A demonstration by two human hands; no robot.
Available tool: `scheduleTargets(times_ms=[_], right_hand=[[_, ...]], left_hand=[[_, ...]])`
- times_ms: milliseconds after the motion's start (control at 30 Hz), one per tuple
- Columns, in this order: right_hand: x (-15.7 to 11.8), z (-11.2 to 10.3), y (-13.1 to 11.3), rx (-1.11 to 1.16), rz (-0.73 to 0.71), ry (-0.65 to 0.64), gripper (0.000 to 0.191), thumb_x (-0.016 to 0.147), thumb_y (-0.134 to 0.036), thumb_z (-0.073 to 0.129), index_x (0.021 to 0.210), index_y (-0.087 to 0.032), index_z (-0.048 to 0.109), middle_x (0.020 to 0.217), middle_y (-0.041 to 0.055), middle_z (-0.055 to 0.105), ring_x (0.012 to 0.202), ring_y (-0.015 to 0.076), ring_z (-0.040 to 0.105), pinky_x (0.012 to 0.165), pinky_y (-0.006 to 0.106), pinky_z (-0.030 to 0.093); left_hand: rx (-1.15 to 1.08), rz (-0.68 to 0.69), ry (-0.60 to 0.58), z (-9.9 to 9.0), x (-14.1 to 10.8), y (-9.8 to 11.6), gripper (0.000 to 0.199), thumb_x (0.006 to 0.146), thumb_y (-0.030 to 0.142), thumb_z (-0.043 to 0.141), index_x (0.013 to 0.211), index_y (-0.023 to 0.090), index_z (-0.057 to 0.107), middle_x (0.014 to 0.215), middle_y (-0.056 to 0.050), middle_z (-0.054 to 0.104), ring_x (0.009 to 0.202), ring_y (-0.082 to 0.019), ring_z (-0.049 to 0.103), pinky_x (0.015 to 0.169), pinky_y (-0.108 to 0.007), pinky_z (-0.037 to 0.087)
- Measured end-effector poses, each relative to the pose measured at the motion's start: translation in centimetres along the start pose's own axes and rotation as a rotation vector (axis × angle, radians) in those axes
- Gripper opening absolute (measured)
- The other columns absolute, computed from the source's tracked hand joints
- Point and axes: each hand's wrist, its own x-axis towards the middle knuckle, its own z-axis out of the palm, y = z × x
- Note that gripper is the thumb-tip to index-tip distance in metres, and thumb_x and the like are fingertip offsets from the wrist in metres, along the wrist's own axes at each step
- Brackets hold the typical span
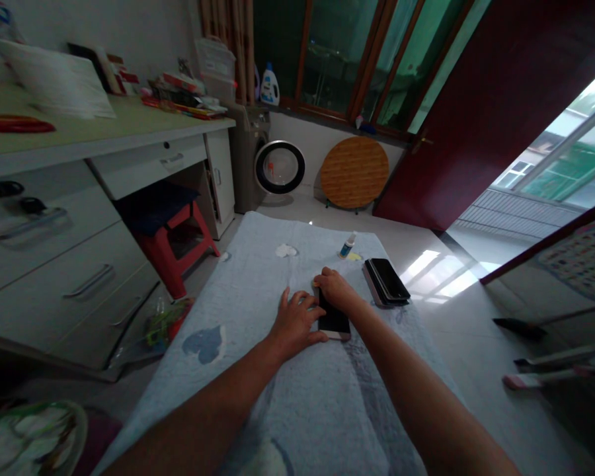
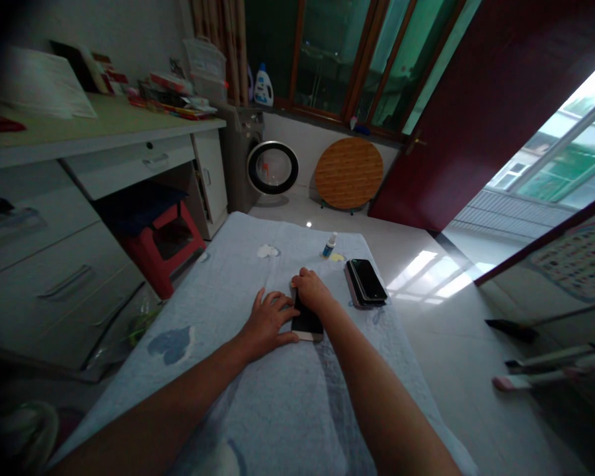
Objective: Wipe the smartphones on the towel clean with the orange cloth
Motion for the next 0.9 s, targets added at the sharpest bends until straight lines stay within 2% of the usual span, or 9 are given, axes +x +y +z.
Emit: scheduleTargets(times_ms=[100, 233, 300, 400, 467, 533, 633, 733, 900], right_hand=[[-1.0, 0.2, -0.7, 0.028, -0.015, -0.024, 0.025, 0.094, -0.018, 0.045, 0.099, -0.014, 0.069, 0.098, 0.0089, 0.058, 0.089, 0.0172, 0.053, 0.083, 0.027, 0.038], [-3.3, 0.7, -1.8, 0.062, -0.047, 0.020, 0.023, 0.094, -0.017, 0.045, 0.095, -0.015, 0.068, 0.096, 0.0074, 0.056, 0.089, 0.0168, 0.051, 0.085, 0.028, 0.037], [-4.6, 0.9, -2.4, 0.080, -0.058, 0.033, 0.020, 0.092, -0.017, 0.048, 0.094, -0.015, 0.068, 0.096, 0.0069, 0.056, 0.088, 0.0170, 0.050, 0.084, 0.028, 0.037], [-6.4, 1.3, -3.2, 0.110, -0.078, 0.020, 0.011, 0.087, -0.020, 0.058, 0.090, -0.016, 0.068, 0.094, 0.0059, 0.056, 0.086, 0.0171, 0.049, 0.080, 0.028, 0.037], [-7.5, 1.5, -3.7, 0.130, -0.093, 0.032, 0.009, 0.086, -0.019, 0.060, 0.088, -0.017, 0.068, 0.093, 0.0053, 0.057, 0.085, 0.0169, 0.049, 0.079, 0.028, 0.037], [-8.4, 1.6, -4.1, 0.160, -0.124, 0.063, 0.011, 0.088, -0.017, 0.057, 0.090, -0.017, 0.068, 0.096, 0.0057, 0.058, 0.089, 0.0170, 0.050, 0.081, 0.028, 0.037], [-9.4, 1.8, -4.7, 0.217, -0.150, 0.098, 0.014, 0.090, -0.014, 0.054, 0.091, -0.016, 0.068, 0.106, 0.0064, 0.059, 0.095, 0.0170, 0.051, 0.082, 0.028, 0.037], [-10.1, 1.8, -5.0, 0.235, -0.128, 0.098, 0.016, 0.090, -0.012, 0.052, 0.087, -0.016, 0.068, 0.108, 0.0062, 0.059, 0.097, 0.0168, 0.052, 0.085, 0.028, 0.037], [-11.1, 1.5, -5.5, 0.148, -0.092, 0.072, 0.018, 0.092, -0.015, 0.049, 0.094, -0.016, 0.067, 0.108, 0.0085, 0.058, 0.094, 0.0173, 0.051, 0.084, 0.030, 0.037]], left_hand=[[0.014, -0.012, 0.029, 0.0, 0.0, 0.1, 0.049, 0.073, 0.062, 0.069, 0.109, 0.029, 0.064, 0.119, -0.005, 0.059, 0.120, -0.032, 0.043, 0.111, -0.065, 0.009], [0.041, -0.087, 0.105, 0.6, 0.0, 0.3, 0.072, 0.064, 0.066, 0.073, 0.116, 0.018, 0.055, 0.119, -0.012, 0.058, 0.117, -0.033, 0.047, 0.112, -0.062, 0.012], [0.033, -0.102, 0.162, 1.0, -0.1, 0.3, 0.082, 0.063, 0.061, 0.076, 0.125, 0.015, 0.047, 0.127, -0.015, 0.054, 0.122, -0.034, 0.044, 0.113, -0.061, 0.011], [-0.008, -0.084, 0.216, 1.3, -0.1, 0.2, 0.087, 0.067, 0.045, 0.076, 0.137, 0.013, 0.034, 0.139, -0.018, 0.046, 0.132, -0.033, 0.037, 0.115, -0.059, 0.004], [-0.042, -0.052, 0.167, 1.2, 0.0, 0.0, 0.084, 0.069, 0.032, 0.072, 0.140, 0.014, 0.031, 0.145, -0.016, 0.043, 0.137, -0.032, 0.032, 0.116, -0.057, 0.002], [-0.091, 0.019, 0.034, 1.0, 0.2, -0.2, 0.076, 0.072, 0.023, 0.066, 0.141, 0.020, 0.034, 0.148, -0.010, 0.043, 0.142, -0.029, 0.027, 0.117, -0.055, 0.005], [-0.188, 0.091, -0.153, 0.7, 0.3, -0.8, 0.071, 0.075, 0.021, 0.061, 0.141, 0.023, 0.036, 0.147, -0.007, 0.045, 0.139, -0.024, 0.034, 0.117, -0.049, 0.016], [-0.194, 0.127, -0.210, 0.5, 0.2, -1.2, 0.076, 0.072, 0.027, 0.063, 0.143, 0.023, 0.036, 0.151, -0.008, 0.039, 0.140, -0.025, 0.034, 0.117, -0.049, 0.014], [-0.154, 0.148, -0.237, 0.2, 0.1, -1.1, 0.074, 0.070, 0.026, 0.060, 0.142, 0.022, 0.040, 0.153, -0.009, 0.035, 0.141, -0.025, 0.032, 0.117, -0.049, 0.015]])
